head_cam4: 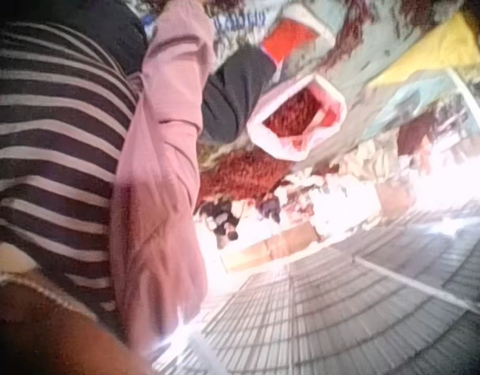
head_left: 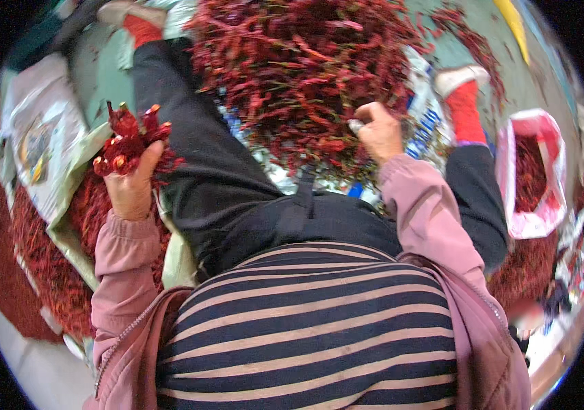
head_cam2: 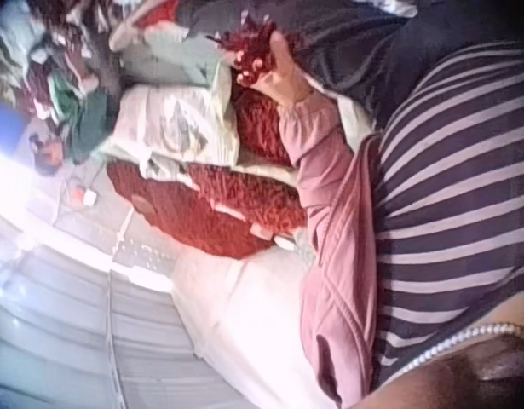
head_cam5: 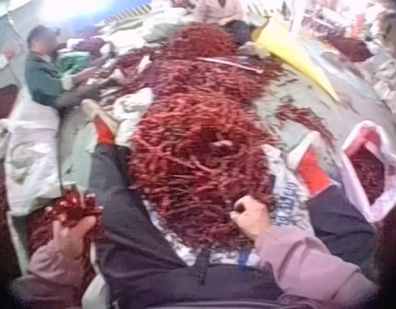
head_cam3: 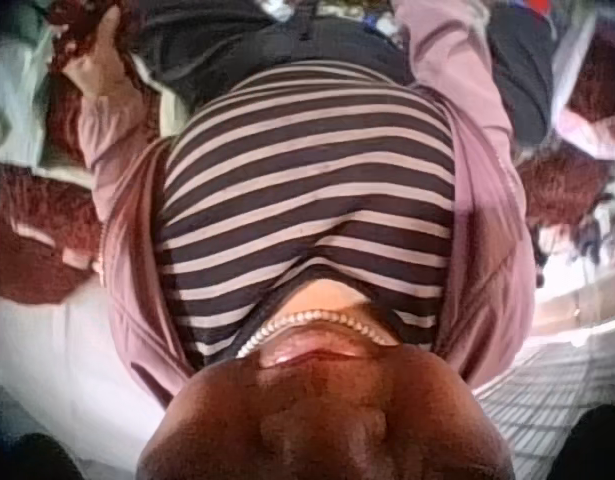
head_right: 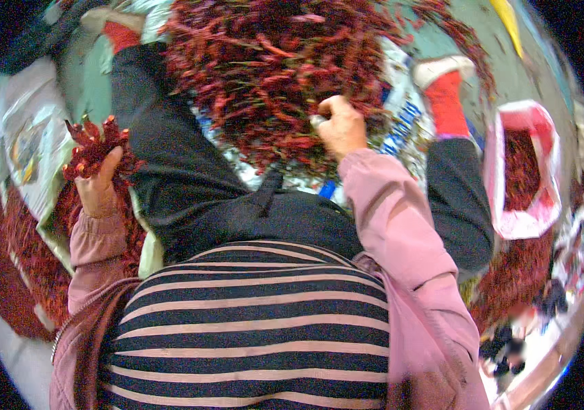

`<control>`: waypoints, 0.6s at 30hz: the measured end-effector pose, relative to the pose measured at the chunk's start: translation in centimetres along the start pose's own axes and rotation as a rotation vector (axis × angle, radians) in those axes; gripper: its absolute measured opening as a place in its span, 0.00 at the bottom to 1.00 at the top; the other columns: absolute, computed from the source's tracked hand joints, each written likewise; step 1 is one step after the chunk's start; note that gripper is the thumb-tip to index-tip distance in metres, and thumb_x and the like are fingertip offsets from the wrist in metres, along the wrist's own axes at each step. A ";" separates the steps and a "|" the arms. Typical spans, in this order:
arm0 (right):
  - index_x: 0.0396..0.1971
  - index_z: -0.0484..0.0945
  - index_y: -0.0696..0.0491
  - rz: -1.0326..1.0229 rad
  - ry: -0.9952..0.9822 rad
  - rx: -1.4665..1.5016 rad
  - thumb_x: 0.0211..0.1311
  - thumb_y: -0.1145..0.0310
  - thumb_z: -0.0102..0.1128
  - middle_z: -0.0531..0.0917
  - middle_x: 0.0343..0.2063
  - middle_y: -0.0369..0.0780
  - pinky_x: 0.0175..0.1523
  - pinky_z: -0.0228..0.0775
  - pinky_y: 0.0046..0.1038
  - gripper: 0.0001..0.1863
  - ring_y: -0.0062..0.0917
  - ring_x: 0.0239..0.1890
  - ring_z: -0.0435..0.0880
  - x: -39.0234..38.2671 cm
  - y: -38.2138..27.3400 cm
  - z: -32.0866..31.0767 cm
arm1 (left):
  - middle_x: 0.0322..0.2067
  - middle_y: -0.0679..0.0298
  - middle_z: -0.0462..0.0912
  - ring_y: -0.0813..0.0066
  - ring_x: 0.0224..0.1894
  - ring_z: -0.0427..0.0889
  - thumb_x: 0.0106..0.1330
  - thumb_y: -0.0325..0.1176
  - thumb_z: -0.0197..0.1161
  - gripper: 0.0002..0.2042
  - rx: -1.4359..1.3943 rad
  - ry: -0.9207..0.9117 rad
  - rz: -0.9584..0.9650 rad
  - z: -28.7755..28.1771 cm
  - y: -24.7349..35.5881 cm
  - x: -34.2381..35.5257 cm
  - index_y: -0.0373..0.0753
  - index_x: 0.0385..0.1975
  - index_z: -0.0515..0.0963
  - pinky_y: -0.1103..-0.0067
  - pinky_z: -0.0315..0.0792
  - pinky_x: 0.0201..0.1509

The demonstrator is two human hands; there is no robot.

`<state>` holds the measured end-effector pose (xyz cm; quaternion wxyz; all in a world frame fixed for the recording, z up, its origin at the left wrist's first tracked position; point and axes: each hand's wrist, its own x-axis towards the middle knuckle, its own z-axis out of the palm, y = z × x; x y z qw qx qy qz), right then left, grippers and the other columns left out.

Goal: The person sits on the floor and repeatedly picks up dried red chilies, removes the stems by hand, and places the de-stemmed chilies into a nearby bag. The task continues throughout the clip with consistent hand movements.

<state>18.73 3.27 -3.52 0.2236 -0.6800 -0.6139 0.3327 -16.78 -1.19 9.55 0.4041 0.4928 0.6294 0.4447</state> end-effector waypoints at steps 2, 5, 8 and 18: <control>0.33 0.72 0.53 -0.128 0.052 -0.064 0.41 0.67 0.61 0.77 0.31 0.46 0.39 0.68 0.31 0.16 0.36 0.32 0.77 1.7 0.1 0.9 | 0.34 0.64 0.76 0.78 0.33 0.75 0.51 0.20 0.57 0.14 0.242 0.119 0.097 -5.7 -0.2 -1.0 0.32 0.39 0.71 0.82 0.70 0.38; 0.39 0.70 0.52 -0.143 0.018 -0.213 0.42 0.64 0.59 0.76 0.35 0.45 0.42 0.67 0.32 0.20 0.36 0.34 0.77 3.6 0.3 1.6 | 0.33 0.65 0.75 0.74 0.33 0.74 0.46 0.22 0.63 0.22 0.722 0.225 -0.047 -14.0 -1.1 -3.6 0.39 0.43 0.68 0.82 0.68 0.41; 0.36 0.71 0.53 -0.181 0.004 -0.094 0.43 0.69 0.57 0.78 0.27 0.42 0.37 0.67 0.26 0.16 0.27 0.29 0.77 4.1 -0.3 1.1 | 0.47 0.60 0.67 0.62 0.51 0.63 0.38 0.30 0.68 0.33 1.422 -0.004 -0.165 -19.1 -1.9 -7.3 0.40 0.49 0.63 0.71 0.59 0.53; 0.27 0.70 0.53 0.190 -0.180 0.500 0.51 0.76 0.50 0.71 0.19 0.31 0.19 0.54 0.12 0.03 0.10 0.16 0.64 0.8 2.2 -3.2 | 0.45 0.58 0.69 0.60 0.51 0.65 0.40 0.26 0.62 0.19 1.201 0.005 0.101 -11.9 -7.6 -10.4 0.38 0.37 0.71 0.70 0.61 0.53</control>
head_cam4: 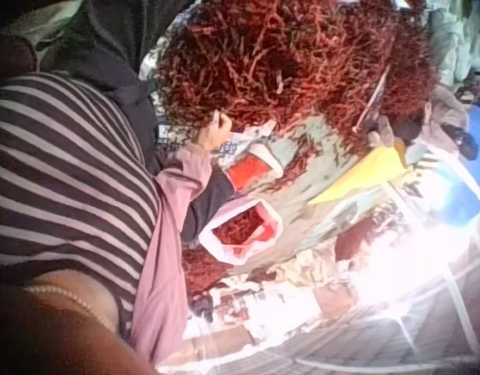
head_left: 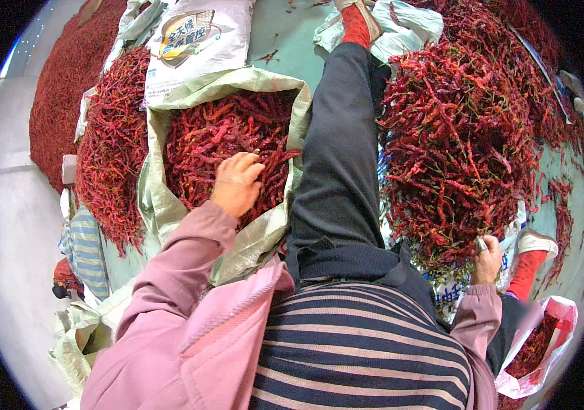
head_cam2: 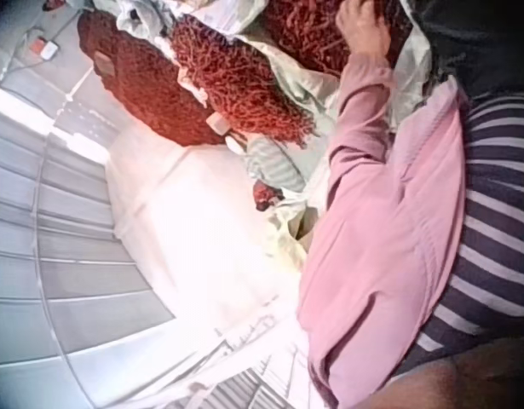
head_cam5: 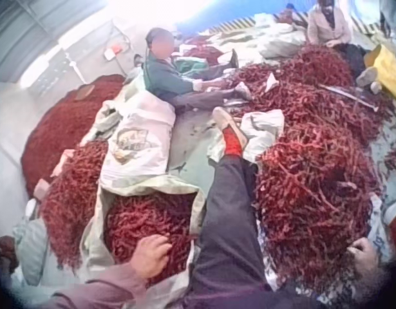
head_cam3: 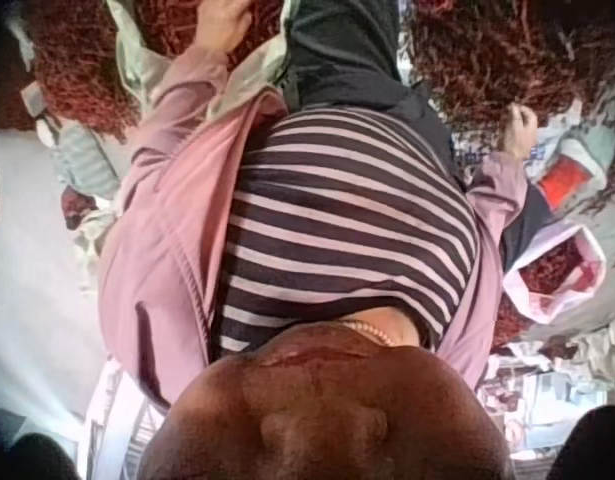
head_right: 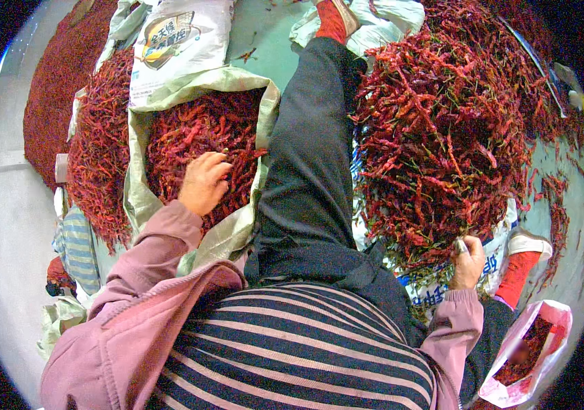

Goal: The person sits on the floor and repeatedly picks up dried red chilies, removes the stems by hand, and places the de-stemmed chilies into a nearby bag. The task continues throughout the clip with consistent hand movements.

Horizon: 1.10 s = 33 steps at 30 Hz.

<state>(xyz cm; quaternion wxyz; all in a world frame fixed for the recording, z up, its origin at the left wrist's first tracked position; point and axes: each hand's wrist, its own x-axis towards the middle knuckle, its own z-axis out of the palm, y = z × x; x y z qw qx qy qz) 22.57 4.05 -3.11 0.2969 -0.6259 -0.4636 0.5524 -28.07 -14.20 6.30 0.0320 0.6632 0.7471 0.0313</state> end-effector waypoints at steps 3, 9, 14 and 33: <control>0.27 0.69 0.53 0.076 0.031 0.103 0.51 0.77 0.48 0.72 0.20 0.32 0.19 0.57 0.13 0.03 0.13 0.15 0.66 -1.2 -0.3 -0.6 | 0.48 0.62 0.68 0.62 0.54 0.62 0.41 0.27 0.60 0.17 0.066 -0.035 -0.058 2.1 -0.2 0.6 0.42 0.36 0.72 0.64 0.56 0.55; 0.39 0.68 0.53 0.178 0.049 0.254 0.51 0.75 0.50 0.73 0.25 0.33 0.18 0.60 0.13 0.13 0.13 0.17 0.67 -2.1 0.6 -1.6 | 0.49 0.65 0.68 0.65 0.56 0.60 0.40 0.25 0.57 0.16 0.225 -0.126 -0.167 1.2 -7.7 -3.1 0.45 0.34 0.75 0.58 0.50 0.57; 0.43 0.65 0.52 0.236 -0.031 0.385 0.52 0.74 0.52 0.71 0.25 0.32 0.17 0.58 0.13 0.16 0.13 0.17 0.66 -2.4 -0.4 -0.3 | 0.44 0.69 0.72 0.65 0.51 0.64 0.38 0.26 0.57 0.16 0.112 -0.131 -0.137 -1.2 -6.0 -5.8 0.46 0.31 0.76 0.58 0.55 0.52; 0.24 0.67 0.55 0.130 -0.073 0.480 0.50 0.74 0.50 0.71 0.24 0.38 0.30 0.66 0.22 0.03 0.22 0.25 0.72 -3.1 -1.0 4.4 | 0.27 0.62 0.78 0.80 0.30 0.72 0.57 0.34 0.54 0.11 -1.171 -0.929 0.308 10.6 30.3 11.7 0.36 0.37 0.75 0.80 0.68 0.34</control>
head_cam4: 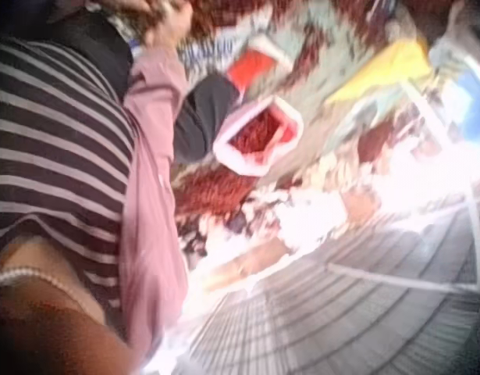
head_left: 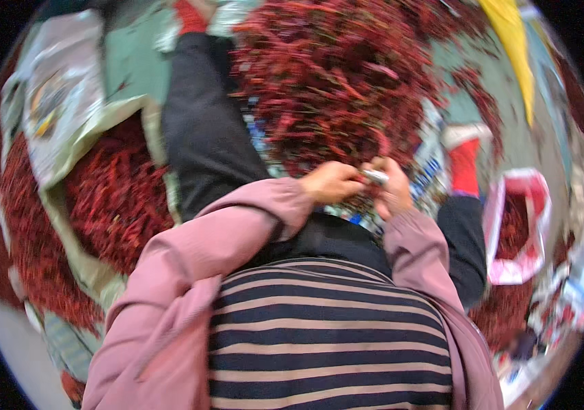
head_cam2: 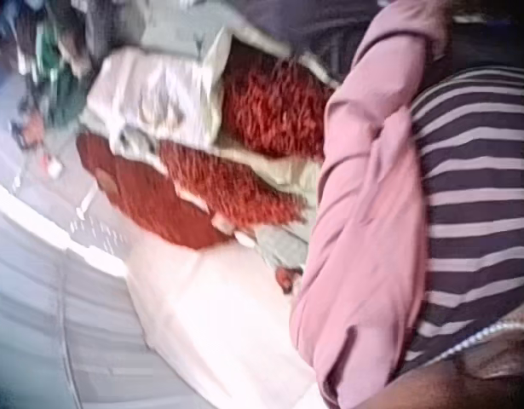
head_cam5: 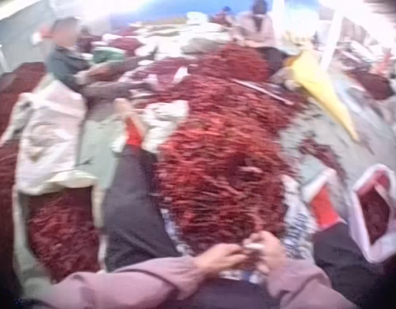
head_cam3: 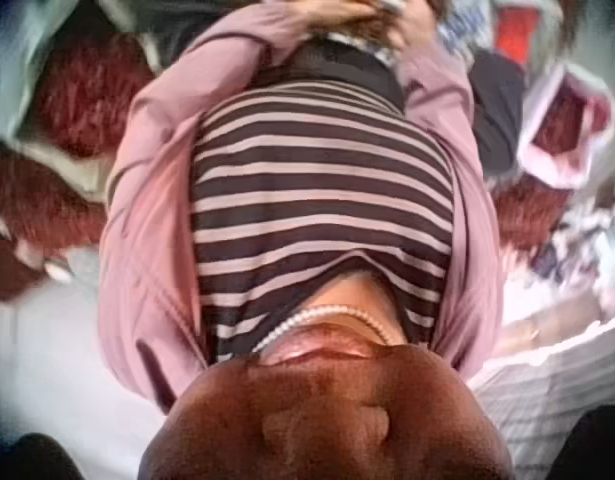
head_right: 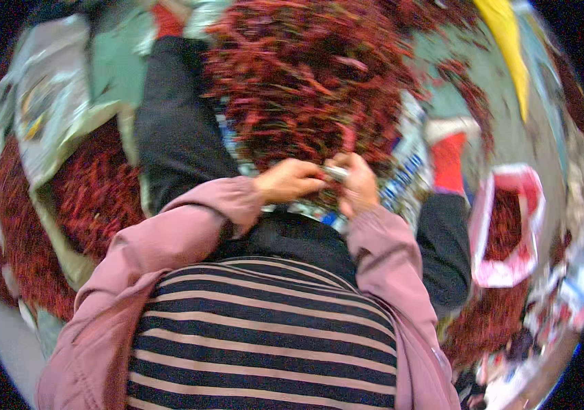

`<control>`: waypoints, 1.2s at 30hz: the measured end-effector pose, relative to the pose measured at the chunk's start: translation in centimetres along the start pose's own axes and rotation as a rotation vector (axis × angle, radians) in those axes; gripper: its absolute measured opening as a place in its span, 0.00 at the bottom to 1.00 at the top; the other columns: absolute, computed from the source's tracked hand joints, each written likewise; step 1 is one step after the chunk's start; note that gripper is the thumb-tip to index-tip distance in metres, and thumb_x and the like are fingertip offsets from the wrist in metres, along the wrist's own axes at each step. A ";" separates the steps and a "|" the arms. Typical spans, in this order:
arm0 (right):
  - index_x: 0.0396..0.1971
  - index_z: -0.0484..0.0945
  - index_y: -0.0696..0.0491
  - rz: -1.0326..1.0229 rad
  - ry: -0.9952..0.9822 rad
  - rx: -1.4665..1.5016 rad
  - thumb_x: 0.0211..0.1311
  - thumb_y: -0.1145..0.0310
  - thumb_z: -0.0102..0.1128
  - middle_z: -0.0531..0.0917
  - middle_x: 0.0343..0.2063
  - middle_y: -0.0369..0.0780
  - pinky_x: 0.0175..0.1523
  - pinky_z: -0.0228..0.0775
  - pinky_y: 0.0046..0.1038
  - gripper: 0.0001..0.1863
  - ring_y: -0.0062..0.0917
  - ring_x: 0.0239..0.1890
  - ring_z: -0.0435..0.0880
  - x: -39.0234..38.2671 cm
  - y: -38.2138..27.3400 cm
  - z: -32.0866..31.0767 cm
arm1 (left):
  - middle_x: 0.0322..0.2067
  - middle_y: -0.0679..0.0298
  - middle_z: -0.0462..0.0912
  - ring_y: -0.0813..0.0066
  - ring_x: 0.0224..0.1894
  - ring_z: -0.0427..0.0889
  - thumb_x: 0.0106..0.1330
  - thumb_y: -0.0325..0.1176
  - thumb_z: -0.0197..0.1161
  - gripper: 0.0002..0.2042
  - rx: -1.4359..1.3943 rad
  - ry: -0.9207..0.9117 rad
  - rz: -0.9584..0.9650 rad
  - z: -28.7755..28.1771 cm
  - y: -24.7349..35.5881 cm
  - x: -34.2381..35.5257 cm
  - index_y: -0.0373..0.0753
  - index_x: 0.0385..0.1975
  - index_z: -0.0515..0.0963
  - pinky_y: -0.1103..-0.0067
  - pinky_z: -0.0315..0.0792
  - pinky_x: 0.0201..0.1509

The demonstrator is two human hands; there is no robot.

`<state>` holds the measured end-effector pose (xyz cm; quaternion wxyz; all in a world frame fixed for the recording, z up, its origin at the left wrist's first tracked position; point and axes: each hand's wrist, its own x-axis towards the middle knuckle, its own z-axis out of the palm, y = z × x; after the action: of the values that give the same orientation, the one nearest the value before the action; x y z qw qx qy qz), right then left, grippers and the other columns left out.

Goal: The person sits on the floor and repeatedly picks up dried red chilies, removes the stems by hand, and places the de-stemmed chilies into a nearby bag. The task continues throughout the clip with consistent hand movements.

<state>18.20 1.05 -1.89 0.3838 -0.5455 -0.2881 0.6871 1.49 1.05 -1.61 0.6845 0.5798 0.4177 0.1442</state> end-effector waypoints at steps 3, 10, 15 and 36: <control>0.26 0.69 0.56 0.086 -0.040 0.142 0.47 0.78 0.53 0.75 0.26 0.39 0.28 0.68 0.20 0.05 0.21 0.24 0.75 -0.8 -1.0 0.7 | 0.24 0.65 0.76 0.82 0.29 0.71 0.56 0.33 0.55 0.10 -0.066 0.107 0.071 0.1 -0.9 -0.4 0.35 0.35 0.75 0.82 0.67 0.32; 0.22 0.69 0.56 -0.250 0.045 -0.697 0.40 0.77 0.54 0.75 0.19 0.42 0.30 0.66 0.28 0.06 0.29 0.22 0.75 -0.5 0.9 0.2 | 0.21 0.56 0.76 0.75 0.26 0.74 0.52 0.33 0.57 0.11 0.247 0.063 0.061 0.2 -0.4 0.2 0.31 0.29 0.74 0.79 0.67 0.31; 0.24 0.69 0.55 -0.276 0.118 -1.032 0.38 0.76 0.50 0.75 0.21 0.48 0.32 0.64 0.37 0.07 0.42 0.27 0.74 -0.7 0.5 -1.8 | 0.23 0.64 0.76 0.81 0.26 0.72 0.52 0.31 0.59 0.09 -0.024 0.035 0.067 0.5 0.9 0.0 0.32 0.29 0.75 0.81 0.67 0.31; 0.30 0.75 0.56 0.101 -0.189 -0.482 0.53 0.72 0.49 0.72 0.14 0.33 0.19 0.62 0.19 0.07 0.14 0.15 0.69 -3.8 -0.4 0.3 | 0.17 0.71 0.66 0.87 0.15 0.59 0.54 0.23 0.56 0.04 -0.999 0.179 -0.280 0.4 -0.8 -0.8 0.38 0.28 0.70 0.88 0.51 0.15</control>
<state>18.40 -1.95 0.55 0.1795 -0.5682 -0.4505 0.6649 1.08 0.03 -2.02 0.8518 0.1067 0.4284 0.2819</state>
